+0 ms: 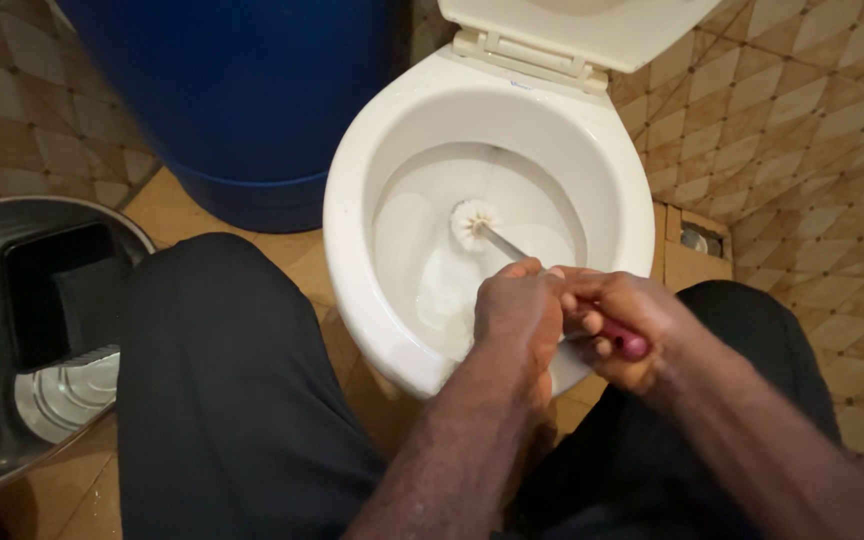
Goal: The person scrubs the inside of a toilet bowl using a toilet brush with a red handle. They repeatedly scrub the bowl's interior surfaces and water, maintaining a seated position on the floor throughout the task.
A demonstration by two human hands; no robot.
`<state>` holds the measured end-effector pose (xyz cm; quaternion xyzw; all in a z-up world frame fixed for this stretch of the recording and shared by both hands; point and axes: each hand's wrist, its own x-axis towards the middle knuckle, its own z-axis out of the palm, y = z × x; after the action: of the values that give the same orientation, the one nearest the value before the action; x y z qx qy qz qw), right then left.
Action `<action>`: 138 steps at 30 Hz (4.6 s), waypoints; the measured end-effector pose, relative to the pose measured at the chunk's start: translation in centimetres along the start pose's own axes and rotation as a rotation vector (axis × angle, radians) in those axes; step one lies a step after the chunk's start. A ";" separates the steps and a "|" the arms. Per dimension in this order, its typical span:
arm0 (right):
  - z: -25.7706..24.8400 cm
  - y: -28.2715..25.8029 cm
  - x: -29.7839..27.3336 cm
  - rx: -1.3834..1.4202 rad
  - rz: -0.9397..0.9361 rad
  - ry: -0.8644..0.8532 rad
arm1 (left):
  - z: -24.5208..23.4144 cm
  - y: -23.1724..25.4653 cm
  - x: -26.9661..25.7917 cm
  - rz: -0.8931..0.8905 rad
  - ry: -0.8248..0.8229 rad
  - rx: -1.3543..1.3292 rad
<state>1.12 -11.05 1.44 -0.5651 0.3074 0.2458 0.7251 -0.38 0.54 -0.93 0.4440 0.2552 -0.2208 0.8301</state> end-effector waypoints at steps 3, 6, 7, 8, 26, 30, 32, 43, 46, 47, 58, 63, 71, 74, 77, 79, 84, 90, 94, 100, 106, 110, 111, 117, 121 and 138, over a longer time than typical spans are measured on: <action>-0.9 -0.9 -1.8 0.043 -0.051 0.067 | 0.0 -0.4 0.4 0.078 0.018 0.114; -1.5 -0.4 -2.1 0.016 -0.088 0.110 | 0.2 -0.5 0.5 0.065 -0.007 0.082; -1.4 -0.3 -1.8 -0.005 -0.102 0.122 | 0.3 -0.4 0.3 0.046 -0.026 0.079; -1.3 -0.1 -1.4 0.029 -0.061 0.069 | 0.4 -0.3 0.1 0.028 -0.044 0.077; 0.4 2.9 -1.7 0.181 -0.001 0.096 | 0.1 0.2 -1.7 -0.008 -0.108 0.089; -1.2 1.6 -2.0 0.087 -0.095 0.198 | 0.1 0.1 -1.4 0.106 -0.215 0.106; -2.3 0.4 -2.8 0.076 -0.170 0.139 | 0.9 0.1 -0.6 0.344 -0.148 0.171; -5.1 -0.6 -6.7 -0.050 -0.489 -0.250 | 1.7 -1.3 -1.2 0.706 -0.074 0.716; -4.2 -0.4 -7.7 -0.036 -0.630 -0.402 | 1.6 -0.1 -1.0 0.674 -0.103 0.692; -3.8 -0.5 -8.1 -0.076 -0.697 -0.494 | 1.5 0.3 -0.9 0.682 -0.114 0.677; 1.8 -5.5 -8.9 -1.396 -0.601 0.685 | 0.7 0.3 -1.5 0.719 0.025 0.833; 1.0 -6.2 -6.8 -1.261 -1.081 0.257 | 0.9 2.1 -1.7 0.603 0.012 0.900; -3.7 -6.7 -4.5 -0.277 -0.605 0.340 | 2.7 2.4 -2.9 0.490 -0.057 1.070; -6.5 -7.0 -4.3 -0.364 -0.607 0.289 | 3.2 1.5 -3.0 0.605 -0.055 1.041; -7.1 -8.7 -4.1 -0.509 -0.648 0.187 | 3.0 1.4 -3.3 0.766 -0.050 0.910; -6.6 -9.8 -4.0 -0.590 -0.687 0.104 | 2.8 1.6 -3.5 0.762 -0.045 0.856; -7.0 -8.9 -3.3 -0.396 -0.690 0.018 | 3.0 2.4 -3.1 0.627 -0.014 0.903; -10.3 -5.8 -2.5 -0.152 -0.573 0.013 | 2.4 1.3 -3.3 0.639 -0.054 0.978; -10.4 -3.9 -2.4 -0.124 -0.561 -0.051 | 2.4 1.6 -2.7 0.613 -0.060 1.016; -10.4 -3.1 -2.5 -0.124 -0.590 -0.137 | 1.6 1.6 -2.5 0.644 -0.057 1.044; -11.5 -3.1 -2.8 -0.113 -0.589 -0.117 | 2.0 1.4 -2.5 0.592 -0.086 1.031; -9.3 -1.6 -2.3 -0.016 -0.614 -0.140 | 0.5 2.5 -1.8 0.607 -0.063 1.060; -9.1 -1.7 -2.6 -0.025 -0.597 -0.149 | 0.6 2.5 -1.9 0.635 -0.067 1.056; -10.9 -4.8 -4.5 -0.109 -0.588 -0.064 | 2.7 0.0 -2.8 0.586 -0.122 0.938; -10.0 -2.9 -1.9 -0.056 -0.618 -0.105 | 0.7 2.1 -0.8 0.666 -0.074 1.003; -4.1 -2.2 -3.0 -0.283 -0.497 0.155 | -2.4 1.3 0.6 0.564 -0.118 0.748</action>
<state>-0.06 -15.54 4.35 -0.7355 0.1770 0.0572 0.6515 0.31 3.12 -1.66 0.7512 -0.0200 -0.0885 0.6539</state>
